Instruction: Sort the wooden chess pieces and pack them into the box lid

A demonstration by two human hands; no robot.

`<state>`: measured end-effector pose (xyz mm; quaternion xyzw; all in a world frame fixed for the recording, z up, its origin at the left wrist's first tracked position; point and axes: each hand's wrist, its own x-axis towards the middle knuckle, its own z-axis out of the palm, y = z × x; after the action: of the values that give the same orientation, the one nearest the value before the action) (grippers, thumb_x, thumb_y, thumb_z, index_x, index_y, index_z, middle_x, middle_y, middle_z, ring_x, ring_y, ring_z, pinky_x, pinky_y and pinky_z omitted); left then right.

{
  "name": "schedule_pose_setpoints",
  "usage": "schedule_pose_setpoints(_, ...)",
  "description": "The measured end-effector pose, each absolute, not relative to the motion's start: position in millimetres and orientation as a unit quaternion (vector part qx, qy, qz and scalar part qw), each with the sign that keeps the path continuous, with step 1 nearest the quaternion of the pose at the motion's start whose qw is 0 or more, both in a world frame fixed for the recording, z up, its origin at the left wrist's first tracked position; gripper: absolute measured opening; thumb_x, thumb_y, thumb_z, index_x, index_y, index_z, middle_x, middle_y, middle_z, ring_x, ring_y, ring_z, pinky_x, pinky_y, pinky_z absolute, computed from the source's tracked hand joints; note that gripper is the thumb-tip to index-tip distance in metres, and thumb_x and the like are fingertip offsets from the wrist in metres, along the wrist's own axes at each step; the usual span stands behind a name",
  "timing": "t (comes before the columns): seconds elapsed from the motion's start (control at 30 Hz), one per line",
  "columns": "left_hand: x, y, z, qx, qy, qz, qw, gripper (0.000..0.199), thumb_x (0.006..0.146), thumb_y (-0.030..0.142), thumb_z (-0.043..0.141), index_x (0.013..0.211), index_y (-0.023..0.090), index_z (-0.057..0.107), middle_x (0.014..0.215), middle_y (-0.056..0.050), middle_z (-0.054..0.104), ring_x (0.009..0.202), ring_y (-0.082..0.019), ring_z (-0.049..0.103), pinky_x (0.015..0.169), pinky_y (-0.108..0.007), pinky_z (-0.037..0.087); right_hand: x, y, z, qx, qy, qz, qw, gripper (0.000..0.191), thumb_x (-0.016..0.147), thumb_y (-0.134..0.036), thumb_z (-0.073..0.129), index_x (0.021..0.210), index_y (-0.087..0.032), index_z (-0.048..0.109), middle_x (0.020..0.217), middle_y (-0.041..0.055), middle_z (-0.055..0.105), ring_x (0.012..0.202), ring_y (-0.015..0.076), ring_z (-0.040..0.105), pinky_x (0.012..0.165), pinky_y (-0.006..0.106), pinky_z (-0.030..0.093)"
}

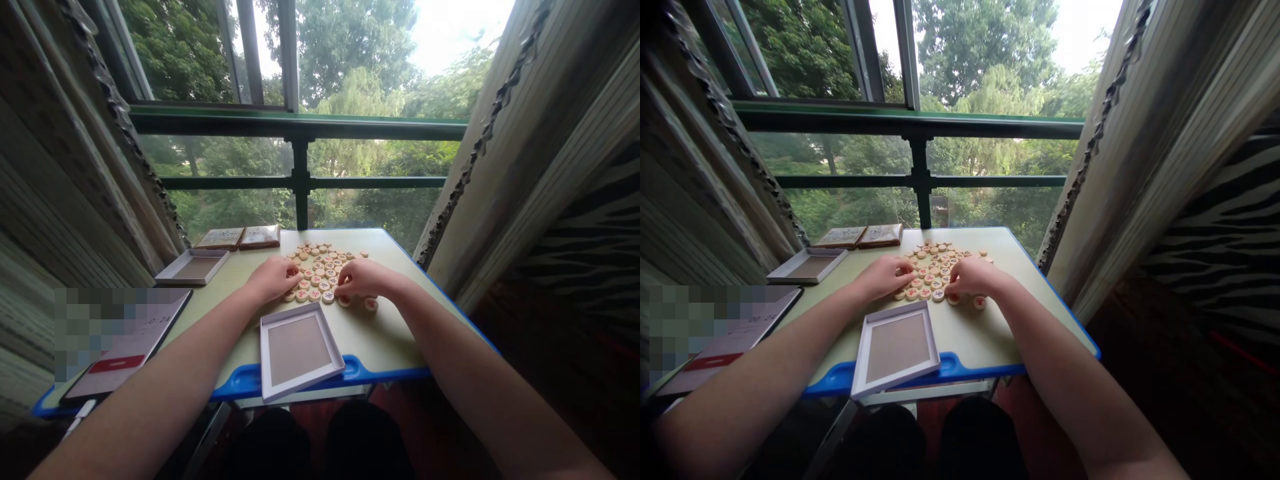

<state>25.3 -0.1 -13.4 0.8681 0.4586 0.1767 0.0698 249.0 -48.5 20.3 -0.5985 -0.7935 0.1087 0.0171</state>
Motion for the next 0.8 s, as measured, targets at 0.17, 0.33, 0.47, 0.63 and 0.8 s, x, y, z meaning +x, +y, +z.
schedule_pose_setpoints(0.17,26.9,-0.2,-12.6,0.859,0.474,0.179,0.073,0.028,0.074,0.039,0.051,0.081,0.019,0.069,0.085,-0.006,0.067,0.077,-0.019,0.059,0.070,-0.027,0.043,243.9,-49.3,20.0,-0.573,-0.811,0.095,0.074,0.023,0.067,-0.036,0.063,0.084,-0.021,0.065,0.075,0.0003,0.064,0.061,0.0103,0.051,0.051,0.020,0.031)
schedule_pose_setpoints(0.33,28.4,-0.4,-13.6,0.859,0.473,0.181,0.077,0.023,0.074,0.033,0.051,0.081,0.019,0.067,0.087,-0.005,0.066,0.080,-0.019,0.059,0.072,-0.026,0.043,241.2,-50.5,16.5,-0.529,-0.841,0.071,0.089,0.015,0.067,-0.026,0.060,0.080,-0.020,0.064,0.076,0.0005,0.062,0.064,0.0108,0.050,0.053,0.019,0.031)
schedule_pose_setpoints(0.47,27.8,-1.0,-13.1,0.856,0.472,0.195,0.077,0.024,0.074,0.034,0.051,0.084,0.019,0.066,0.088,-0.005,0.068,0.079,-0.020,0.059,0.070,-0.027,0.043,246.4,-53.1,23.2,-0.488,-0.859,0.128,0.091,0.018,0.066,-0.020,0.058,0.082,-0.020,0.067,0.081,0.0017,0.061,0.070,0.0123,0.053,0.059,0.020,0.037)
schedule_pose_setpoints(0.63,26.0,0.8,-14.6,0.851,0.474,0.203,0.095,0.028,0.073,0.041,0.053,0.084,0.019,0.068,0.087,-0.005,0.069,0.079,-0.020,0.060,0.069,-0.027,0.044,255.0,-52.8,35.1,-0.516,-0.838,0.108,0.139,0.023,0.071,-0.015,0.051,0.081,-0.019,0.071,0.090,0.0042,0.061,0.073,0.0121,0.054,0.067,0.021,0.039)
schedule_pose_setpoints(0.8,26.0,4.6,-18.7,0.848,0.474,0.210,0.110,0.027,0.074,0.040,0.053,0.081,0.020,0.070,0.086,-0.005,0.069,0.077,-0.020,0.061,0.068,-0.028,0.044,260.5,-45.7,29.8,-0.636,-0.768,0.051,0.052,0.022,0.070,-0.031,0.058,0.082,-0.020,0.072,0.084,0.0051,0.066,0.069,0.0147,0.055,0.056,0.022,0.035)
